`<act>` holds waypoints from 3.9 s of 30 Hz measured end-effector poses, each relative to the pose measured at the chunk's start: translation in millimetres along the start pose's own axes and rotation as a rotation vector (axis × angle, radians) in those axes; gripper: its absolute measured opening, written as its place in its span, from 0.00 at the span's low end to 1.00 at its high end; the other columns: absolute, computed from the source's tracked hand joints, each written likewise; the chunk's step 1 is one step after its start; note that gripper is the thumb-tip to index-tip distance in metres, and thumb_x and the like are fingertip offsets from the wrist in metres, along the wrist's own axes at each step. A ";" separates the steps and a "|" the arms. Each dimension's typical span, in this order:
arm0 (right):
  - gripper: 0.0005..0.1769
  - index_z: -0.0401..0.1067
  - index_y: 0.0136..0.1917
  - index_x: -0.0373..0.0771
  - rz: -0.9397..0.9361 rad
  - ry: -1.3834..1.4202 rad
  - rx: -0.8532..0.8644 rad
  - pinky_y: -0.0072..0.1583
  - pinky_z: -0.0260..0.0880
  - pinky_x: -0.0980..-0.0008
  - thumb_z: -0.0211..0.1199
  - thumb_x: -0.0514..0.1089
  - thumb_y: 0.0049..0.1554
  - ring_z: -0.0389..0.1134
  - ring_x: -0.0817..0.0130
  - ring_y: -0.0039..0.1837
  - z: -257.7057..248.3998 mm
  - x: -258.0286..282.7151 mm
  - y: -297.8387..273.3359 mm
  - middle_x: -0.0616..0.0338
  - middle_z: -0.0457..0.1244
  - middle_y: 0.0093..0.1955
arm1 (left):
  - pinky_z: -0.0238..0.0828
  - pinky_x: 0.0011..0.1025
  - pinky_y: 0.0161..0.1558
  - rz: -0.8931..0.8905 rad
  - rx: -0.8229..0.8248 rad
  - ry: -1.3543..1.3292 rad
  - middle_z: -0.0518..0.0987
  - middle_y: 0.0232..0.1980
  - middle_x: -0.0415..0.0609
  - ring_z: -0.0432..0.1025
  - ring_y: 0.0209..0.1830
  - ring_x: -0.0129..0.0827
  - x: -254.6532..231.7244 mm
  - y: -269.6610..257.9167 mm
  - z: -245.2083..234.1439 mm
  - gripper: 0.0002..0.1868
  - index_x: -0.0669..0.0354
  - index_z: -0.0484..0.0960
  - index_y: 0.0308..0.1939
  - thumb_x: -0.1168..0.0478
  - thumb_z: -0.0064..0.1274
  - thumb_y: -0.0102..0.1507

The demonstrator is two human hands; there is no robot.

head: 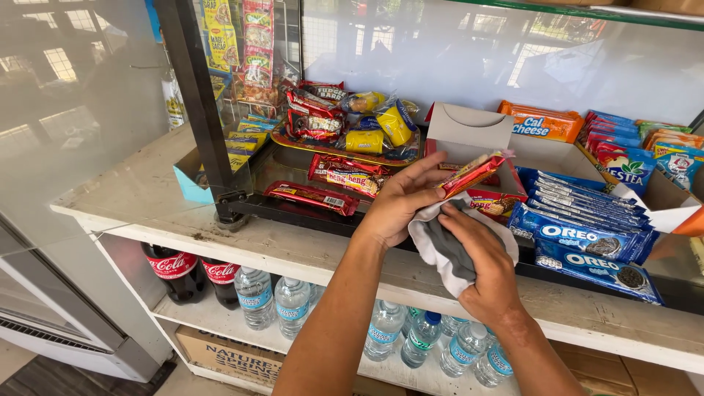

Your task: Cleaning individual snack packages with a cloth and organizing them on a grocery shelf.

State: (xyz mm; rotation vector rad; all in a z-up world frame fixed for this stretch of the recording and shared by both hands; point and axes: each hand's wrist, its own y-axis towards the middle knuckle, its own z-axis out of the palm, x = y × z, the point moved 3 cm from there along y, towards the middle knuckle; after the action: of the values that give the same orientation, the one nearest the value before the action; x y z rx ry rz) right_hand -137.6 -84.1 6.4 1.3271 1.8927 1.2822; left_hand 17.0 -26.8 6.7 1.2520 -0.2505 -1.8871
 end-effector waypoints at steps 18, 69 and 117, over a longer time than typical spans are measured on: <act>0.55 0.58 0.79 0.37 0.106 0.157 0.051 0.76 0.38 0.34 0.47 0.19 0.36 0.42 0.31 0.81 2.5 -2.0 28.2 0.39 0.48 0.82 | 0.80 0.34 0.41 -0.020 -0.076 0.129 0.77 0.61 0.62 0.74 0.52 0.40 18.7 9.9 -20.7 0.24 0.64 0.72 0.70 0.58 0.53 0.71; 0.52 0.60 0.77 0.33 -0.002 0.005 -0.035 0.78 0.45 0.45 0.47 0.32 0.37 0.49 0.42 0.80 -24.6 -19.6 40.0 0.47 0.57 0.77 | 0.79 0.25 0.37 0.181 0.085 0.161 0.76 0.67 0.55 0.75 0.46 0.32 3.1 -0.7 -0.9 0.40 0.58 0.64 0.78 0.81 0.48 0.62; 0.59 0.49 0.82 0.37 0.317 0.034 -0.160 0.77 0.45 0.39 0.38 0.23 0.36 0.50 0.30 0.78 -29.9 -5.4 17.2 0.32 0.53 0.78 | 0.77 0.33 0.53 0.163 -0.111 0.376 0.84 0.48 0.52 0.77 0.49 0.32 1.0 -3.5 4.3 0.23 0.58 0.83 0.59 0.63 0.68 0.60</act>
State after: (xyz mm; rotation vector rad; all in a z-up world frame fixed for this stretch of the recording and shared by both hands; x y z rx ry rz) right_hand -151.7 -99.9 34.2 1.5714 1.6049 1.5831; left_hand 11.4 -26.5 6.2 1.4339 -0.0442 -1.4750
